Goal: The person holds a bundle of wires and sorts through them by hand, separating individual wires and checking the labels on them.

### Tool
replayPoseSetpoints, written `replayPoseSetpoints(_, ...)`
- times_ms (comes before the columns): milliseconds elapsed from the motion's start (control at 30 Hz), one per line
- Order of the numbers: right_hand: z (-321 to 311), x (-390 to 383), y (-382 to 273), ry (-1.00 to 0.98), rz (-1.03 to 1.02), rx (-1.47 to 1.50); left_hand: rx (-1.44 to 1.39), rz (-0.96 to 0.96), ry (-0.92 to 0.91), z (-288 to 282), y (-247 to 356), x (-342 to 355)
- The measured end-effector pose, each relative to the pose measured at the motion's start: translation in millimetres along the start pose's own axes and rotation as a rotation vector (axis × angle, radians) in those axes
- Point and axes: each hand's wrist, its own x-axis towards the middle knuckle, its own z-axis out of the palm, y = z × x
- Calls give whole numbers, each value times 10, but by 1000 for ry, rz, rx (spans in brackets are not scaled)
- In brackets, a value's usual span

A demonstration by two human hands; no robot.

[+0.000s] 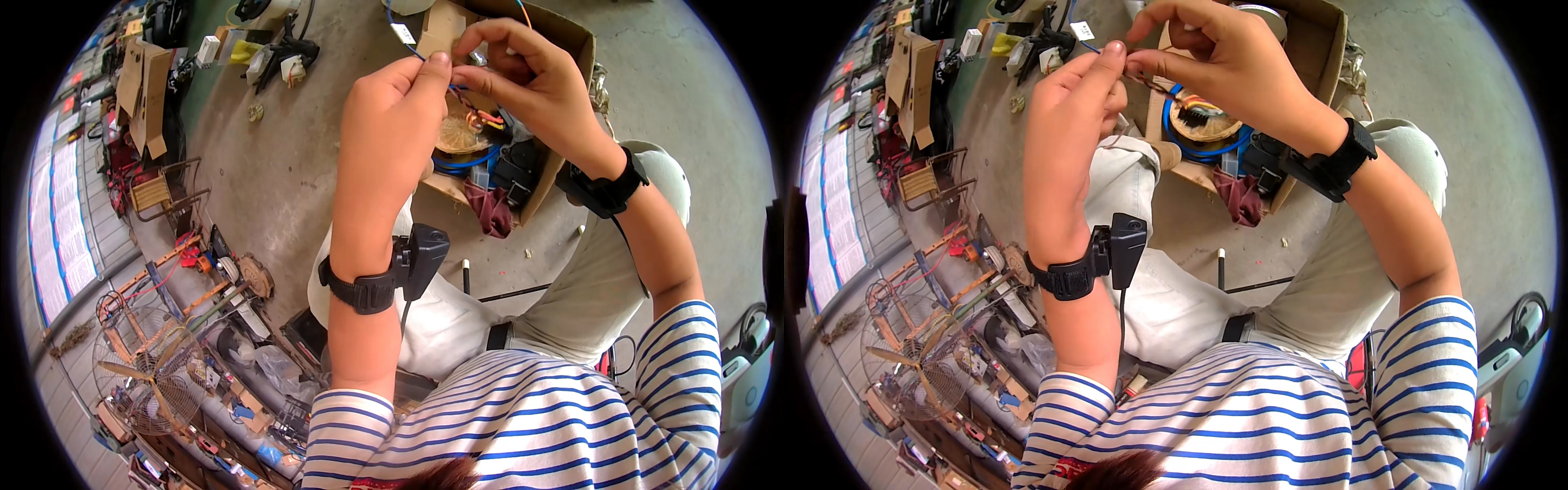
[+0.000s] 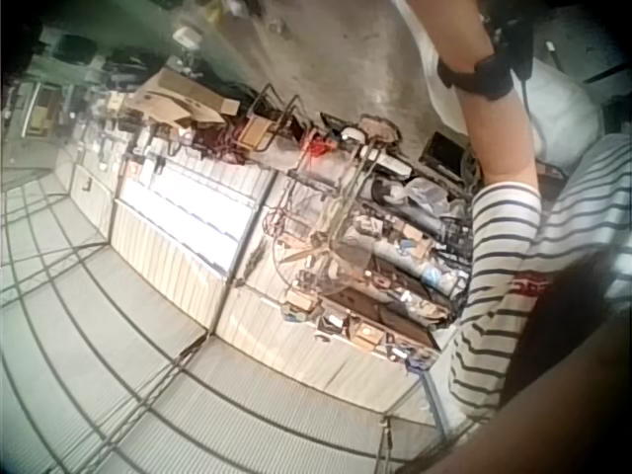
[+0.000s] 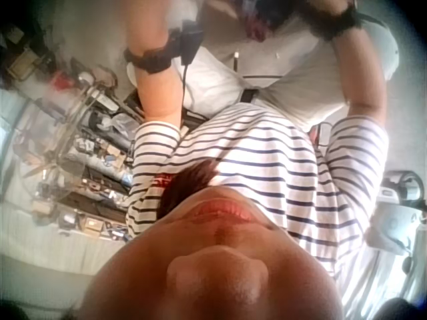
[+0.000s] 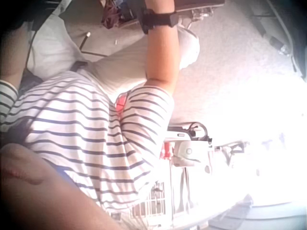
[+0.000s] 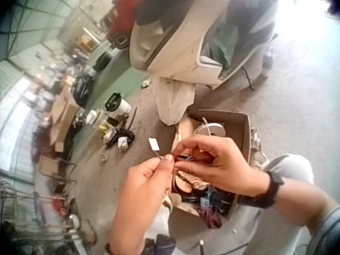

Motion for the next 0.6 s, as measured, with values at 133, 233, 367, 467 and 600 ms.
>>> replayPoseSetpoints(133, 21, 55, 74, 68, -83, 439, -55, 21, 35, 15, -57, 29)
replayPoseSetpoints(233, -28, 76, 29, 4, -15, 649, -126, 36, 28, 31, -67, 46)
replayPoseSetpoints(367, -50, 92, -5, -21, -104, 876, -217, -29, 24, 36, 9, 20)
replayPoseSetpoints(467, -98, 96, -118, -50, -11, 1018, -311, -53, 3, 47, 59, -2)
replayPoseSetpoints(600, -123, 102, -163, -88, 137, 1178, -379, -19, -54, 23, 2, 10)
